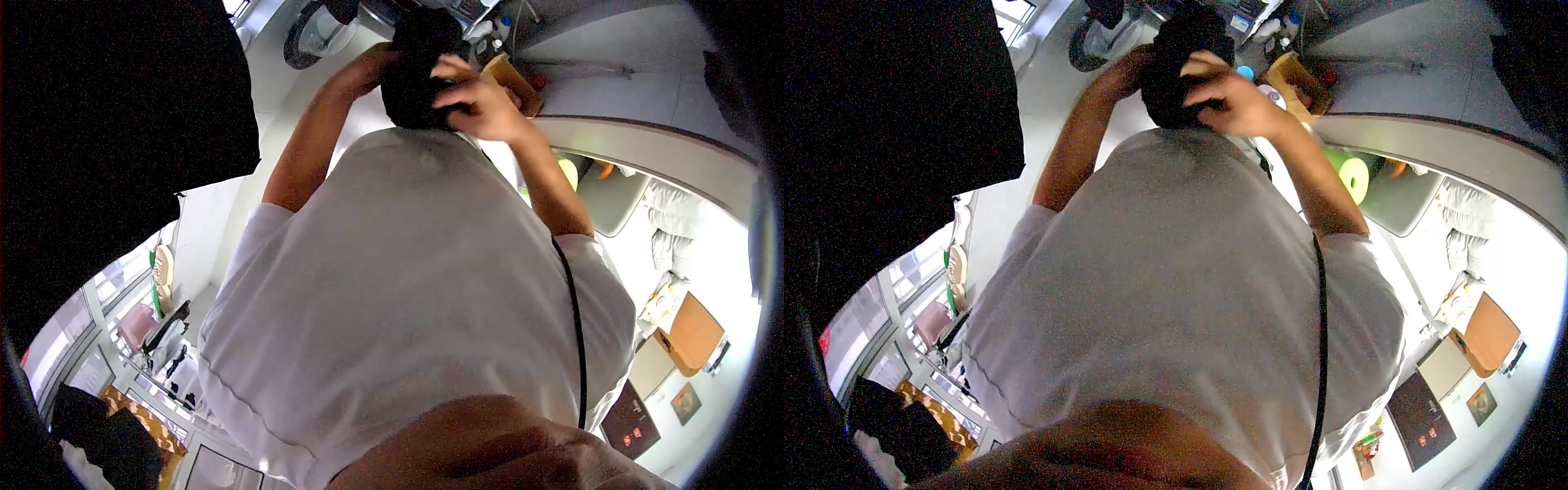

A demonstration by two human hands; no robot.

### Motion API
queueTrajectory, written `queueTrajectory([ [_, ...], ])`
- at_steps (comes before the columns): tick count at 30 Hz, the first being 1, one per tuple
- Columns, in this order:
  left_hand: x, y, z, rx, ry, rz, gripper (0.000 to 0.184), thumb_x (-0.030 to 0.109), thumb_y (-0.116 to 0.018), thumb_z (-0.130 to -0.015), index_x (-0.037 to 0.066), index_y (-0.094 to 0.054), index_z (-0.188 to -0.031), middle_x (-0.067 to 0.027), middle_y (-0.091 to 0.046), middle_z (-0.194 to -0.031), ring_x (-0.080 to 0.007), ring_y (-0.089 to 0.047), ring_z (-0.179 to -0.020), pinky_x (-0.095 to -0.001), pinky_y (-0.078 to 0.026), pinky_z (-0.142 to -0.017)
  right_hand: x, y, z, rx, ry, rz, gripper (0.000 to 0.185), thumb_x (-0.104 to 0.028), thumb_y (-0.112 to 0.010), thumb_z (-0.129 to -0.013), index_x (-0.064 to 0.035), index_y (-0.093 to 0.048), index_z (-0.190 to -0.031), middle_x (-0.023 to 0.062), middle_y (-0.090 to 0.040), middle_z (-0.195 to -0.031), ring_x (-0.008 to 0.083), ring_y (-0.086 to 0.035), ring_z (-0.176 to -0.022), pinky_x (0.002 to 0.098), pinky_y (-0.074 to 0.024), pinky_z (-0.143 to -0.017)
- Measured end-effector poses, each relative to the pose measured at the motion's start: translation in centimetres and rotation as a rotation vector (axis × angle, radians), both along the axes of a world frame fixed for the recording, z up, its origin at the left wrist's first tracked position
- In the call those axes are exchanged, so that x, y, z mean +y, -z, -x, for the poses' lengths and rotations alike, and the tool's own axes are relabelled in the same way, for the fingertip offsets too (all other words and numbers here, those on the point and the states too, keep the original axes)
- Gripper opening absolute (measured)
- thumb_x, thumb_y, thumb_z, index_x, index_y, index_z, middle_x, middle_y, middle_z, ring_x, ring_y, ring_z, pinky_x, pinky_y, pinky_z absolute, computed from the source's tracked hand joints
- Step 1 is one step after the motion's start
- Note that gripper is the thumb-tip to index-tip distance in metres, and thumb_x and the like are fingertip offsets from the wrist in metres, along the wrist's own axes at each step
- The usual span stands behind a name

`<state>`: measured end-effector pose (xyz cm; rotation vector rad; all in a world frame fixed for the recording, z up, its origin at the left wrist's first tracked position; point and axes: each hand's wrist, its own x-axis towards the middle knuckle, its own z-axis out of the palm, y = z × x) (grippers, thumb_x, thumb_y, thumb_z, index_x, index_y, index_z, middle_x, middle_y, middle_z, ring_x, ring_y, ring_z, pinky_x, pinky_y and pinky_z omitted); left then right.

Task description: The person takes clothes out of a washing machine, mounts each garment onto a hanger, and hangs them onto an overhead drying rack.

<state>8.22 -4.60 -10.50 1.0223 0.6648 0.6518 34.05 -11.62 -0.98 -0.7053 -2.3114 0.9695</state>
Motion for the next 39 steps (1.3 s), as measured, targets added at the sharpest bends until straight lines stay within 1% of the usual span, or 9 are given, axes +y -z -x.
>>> queueTrajectory([
  [7,0.2,-2.4,0.2,-0.143,-0.927,0.098,0.040,0.021,-0.072,-0.089,0.001,-0.066,-0.123,-0.0105,-0.070,-0.118,-0.0266,-0.066,-0.110,-0.0409,-0.052,-0.098,-0.6,6.5,-5.3,0.184,0.344,0.306,0.038,-0.001,-0.070,-0.081,-0.0062,-0.071,-0.118,0.0187,-0.057,-0.145,0.0311,-0.058,-0.130,0.0392,-0.0475,-0.105],
  [9,-0.7,-4.5,-0.5,0.121,-0.855,-0.204,0.038,0.020,-0.075,-0.089,0.004,-0.069,-0.122,-0.0076,-0.070,-0.119,-0.0205,-0.067,-0.108,-0.0346,-0.051,-0.095,0.1,11.8,-10.1,0.036,0.395,0.768,0.053,-0.020,-0.077,-0.088,0.0003,-0.058,-0.134,0.0212,-0.059,-0.141,0.0257,-0.057,-0.130,0.0385,-0.0458,-0.108],
  [12,-1.9,-8.9,-1.2,0.205,-0.539,-0.257,0.050,0.025,-0.083,-0.085,0.004,-0.066,-0.128,-0.0052,-0.070,-0.122,-0.0189,-0.065,-0.111,-0.0347,-0.050,-0.098,0.2,4.7,-5.7,-0.131,0.502,0.546,0.076,-0.040,-0.082,-0.088,-0.0002,-0.049,-0.144,0.0216,-0.058,-0.140,0.0252,-0.056,-0.130,0.0402,-0.0470,-0.107],
  [15,-2.3,-9.6,-1.7,0.139,-0.295,-0.323,0.057,0.026,-0.087,-0.081,0.005,-0.064,-0.130,-0.0052,-0.069,-0.120,-0.0186,-0.065,-0.109,-0.0340,-0.050,-0.098,2.1,3.7,-1.7,0.167,0.436,0.227,0.078,-0.023,-0.081,-0.090,-0.0070,-0.038,-0.153,0.0189,-0.051,-0.148,0.0281,-0.053,-0.134,0.0395,-0.0435,-0.111],
  [22,-2.6,-10.4,0.5,0.290,-0.334,-0.220,0.037,0.014,-0.085,-0.082,0.003,-0.070,-0.114,-0.0047,-0.072,-0.106,-0.0166,-0.068,-0.094,-0.0321,-0.055,-0.087,5.3,7.4,2.3,0.011,0.054,0.445,0.089,0.003,-0.072,-0.082,-0.0132,-0.028,-0.158,0.0127,-0.046,-0.150,0.0273,-0.048,-0.136,0.0379,-0.0398,-0.114],
  [26,-2.6,-7.0,1.7,0.493,-0.613,-0.286,0.028,0.013,-0.080,-0.080,-0.002,-0.070,-0.102,-0.0110,-0.073,-0.100,-0.0226,-0.070,-0.092,-0.0365,-0.056,-0.084,7.5,9.1,1.4,-0.346,0.339,0.396,0.097,-0.005,-0.083,-0.074,-0.0145,-0.028,-0.153,0.0244,-0.042,-0.152,0.0426,-0.045,-0.140,0.0457,-0.0419,-0.113],
  [31,-1.7,-4.8,3.7,1.056,-1.005,-0.479,0.038,0.020,-0.068,-0.085,0.006,-0.064,-0.121,-0.0246,-0.069,-0.115,-0.0433,-0.067,-0.107,-0.0505,-0.054,-0.093,12.4,0.5,-0.1,-0.864,0.257,0.071,0.071,-0.052,-0.065,-0.094,-0.0173,-0.038,-0.151,0.0231,-0.072,-0.096,0.0423,-0.070,-0.094,0.0518,-0.0472,-0.099],
  [33,-0.4,-4.1,5.3,1.306,-0.829,-0.447,0.029,0.025,-0.063,-0.088,0.014,-0.070,-0.114,-0.0196,-0.070,-0.115,-0.0418,-0.068,-0.104,-0.0513,-0.054,-0.091,14.8,1.7,-2.4,-0.659,0.051,-0.249,0.052,-0.057,-0.065,-0.092,-0.0127,-0.070,-0.119,0.0151,-0.073,-0.093,0.0311,-0.067,-0.093,0.0436,-0.0400,-0.095],
  [39,1.1,-2.2,9.8,1.904,-0.639,-0.844,0.021,0.025,-0.057,-0.096,0.013,-0.074,-0.095,-0.0165,-0.074,-0.096,-0.0414,-0.072,-0.086,-0.0516,-0.061,-0.075,22.5,0.5,-5.1,-0.011,-0.160,-0.462,0.036,-0.031,-0.086,-0.077,-0.0094,-0.075,-0.103,0.0044,-0.072,-0.103,0.0268,-0.065,-0.101,0.0409,-0.0464,-0.095],
])
